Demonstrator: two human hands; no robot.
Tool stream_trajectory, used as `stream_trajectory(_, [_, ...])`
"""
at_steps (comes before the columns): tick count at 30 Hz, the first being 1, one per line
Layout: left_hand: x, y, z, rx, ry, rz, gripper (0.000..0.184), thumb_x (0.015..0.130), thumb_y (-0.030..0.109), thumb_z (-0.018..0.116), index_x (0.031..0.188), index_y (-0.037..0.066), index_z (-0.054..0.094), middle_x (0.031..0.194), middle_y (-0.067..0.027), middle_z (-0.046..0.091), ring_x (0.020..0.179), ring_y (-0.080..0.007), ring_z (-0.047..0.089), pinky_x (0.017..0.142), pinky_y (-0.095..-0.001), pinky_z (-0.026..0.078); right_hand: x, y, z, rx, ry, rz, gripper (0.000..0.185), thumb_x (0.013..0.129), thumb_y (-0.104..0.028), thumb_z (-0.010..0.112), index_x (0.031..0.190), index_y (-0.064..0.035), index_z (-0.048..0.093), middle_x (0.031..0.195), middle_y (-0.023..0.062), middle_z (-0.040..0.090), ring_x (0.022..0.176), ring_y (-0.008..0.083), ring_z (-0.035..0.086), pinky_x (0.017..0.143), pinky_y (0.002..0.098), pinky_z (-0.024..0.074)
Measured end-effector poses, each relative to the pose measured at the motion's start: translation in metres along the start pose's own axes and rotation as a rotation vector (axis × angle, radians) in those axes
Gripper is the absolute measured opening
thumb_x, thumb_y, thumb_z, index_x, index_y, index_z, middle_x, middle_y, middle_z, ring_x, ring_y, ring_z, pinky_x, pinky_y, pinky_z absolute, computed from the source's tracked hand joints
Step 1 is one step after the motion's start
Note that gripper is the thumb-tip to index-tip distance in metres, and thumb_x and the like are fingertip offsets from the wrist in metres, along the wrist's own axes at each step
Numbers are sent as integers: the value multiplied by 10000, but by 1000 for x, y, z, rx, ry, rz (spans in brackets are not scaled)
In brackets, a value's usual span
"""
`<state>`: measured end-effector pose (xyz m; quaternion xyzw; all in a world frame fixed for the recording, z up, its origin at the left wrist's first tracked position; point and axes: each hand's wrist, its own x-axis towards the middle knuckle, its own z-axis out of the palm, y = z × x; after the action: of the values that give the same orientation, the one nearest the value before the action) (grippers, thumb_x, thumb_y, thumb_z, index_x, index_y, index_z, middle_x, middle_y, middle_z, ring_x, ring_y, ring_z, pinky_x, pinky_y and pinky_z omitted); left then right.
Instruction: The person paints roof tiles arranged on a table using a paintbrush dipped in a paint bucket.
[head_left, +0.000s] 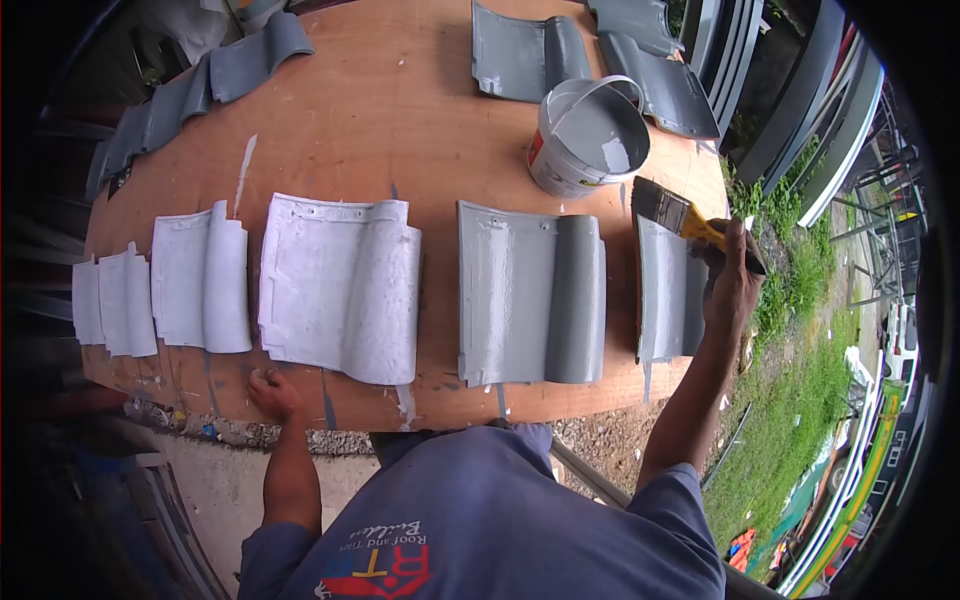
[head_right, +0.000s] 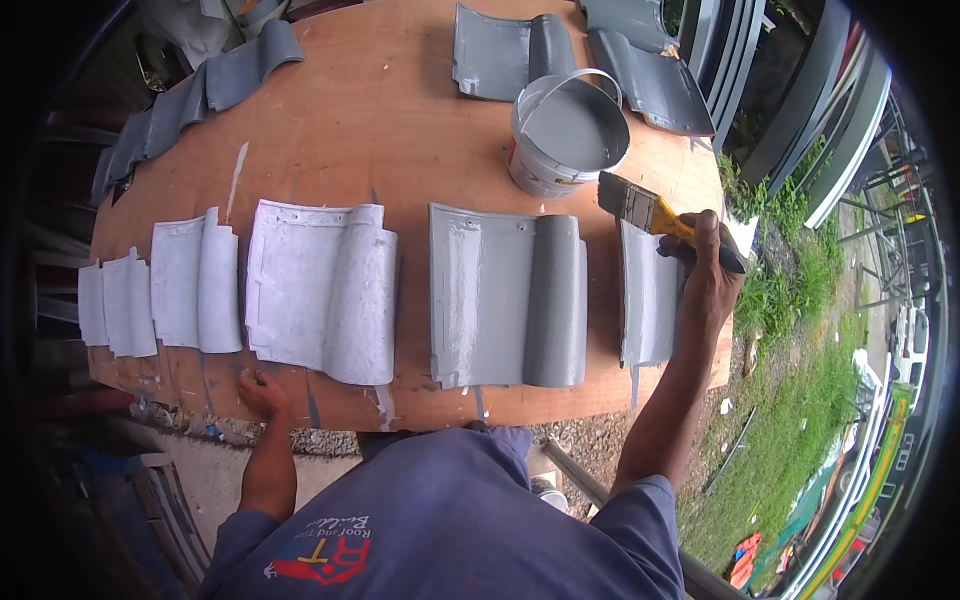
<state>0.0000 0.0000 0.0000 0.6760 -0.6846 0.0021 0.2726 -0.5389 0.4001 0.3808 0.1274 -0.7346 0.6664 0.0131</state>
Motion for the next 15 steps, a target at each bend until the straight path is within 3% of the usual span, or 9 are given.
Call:
stream_trajectory(2, [-14, 6, 12, 25, 8, 6, 412, 941, 267, 654, 1265, 17, 604, 1233, -228, 637, 1142, -450, 613, 979, -546, 493, 32, 3, 6, -35, 158, -118, 406, 1033, -369, 718, 1008, 35, 741, 908, 148, 755, 917, 245, 760, 895, 374, 619])
stream_trajectory(3, [17, -6, -11, 48, 38, 11, 412, 941, 267, 654, 1265, 17, 604, 1233, -228, 638, 1142, -450, 613, 979, -546, 493, 49, 11, 19, 213, 17, -228, 366, 1049, -317, 701, 866, 1, 698, 877, 135, 748, 853, 230, 740, 781, 327, 594])
stream_trajectory(5, [11, 0, -10, -3, 10, 24, 393, 939, 257, 656, 1239, 9, 601, 1203, -232, 635, 1119, -457, 615, 959, -552, 495, 71, -17, 54, 300, 11, -13, 351, 1077, -294, 651, 890, 3, 658, 941, 153, 748, 978, 256, 740, 946, 405, 601])
stream_trajectory(9, [11, 1, -5, 32, 41, 11, 383, 937, 250, 659, 1224, 4, 599, 1184, -237, 632, 1104, -460, 617, 944, -556, 495, 138, 10, 96, 525, -327, 260, 344, 1074, -254, 659, 836, -18, 580, 957, 176, 691, 992, 332, 754, 971, 437, 617])
stream_trajectory(10, [10, 1, -3, 11, 40, 14, 383, 935, 247, 661, 1223, 2, 598, 1185, -238, 632, 1108, -460, 616, 942, -557, 496, 144, 12, 110, 436, -198, 290, 322, 1076, -253, 656, 887, -5, 575, 986, 208, 701, 995, 360, 754, 951, 451, 621])
stream_trajectory(13, [8, 8, -11, -7, -6, -32, 380, 933, 243, 662, 1215, -2, 595, 1184, -240, 629, 1116, -459, 615, 942, -558, 498, 164, 24, 143, 401, -129, 351, 252, 1078, -219, 631, 988, 11, 583, 1086, 227, 721, 947, 357, 755, 892, 445, 631])
stream_trajectory(15, [10, 7, -12, 11, -1, 16, 384, 937, 247, 659, 1216, -8, 592, 1177, -242, 626, 1115, -459, 614, 942, -558, 499, 176, 34, 153, 376, -198, 400, 248, 1096, -214, 592, 1107, 33, 614, 1085, 225, 726, 952, 327, 754, 884, 441, 629])
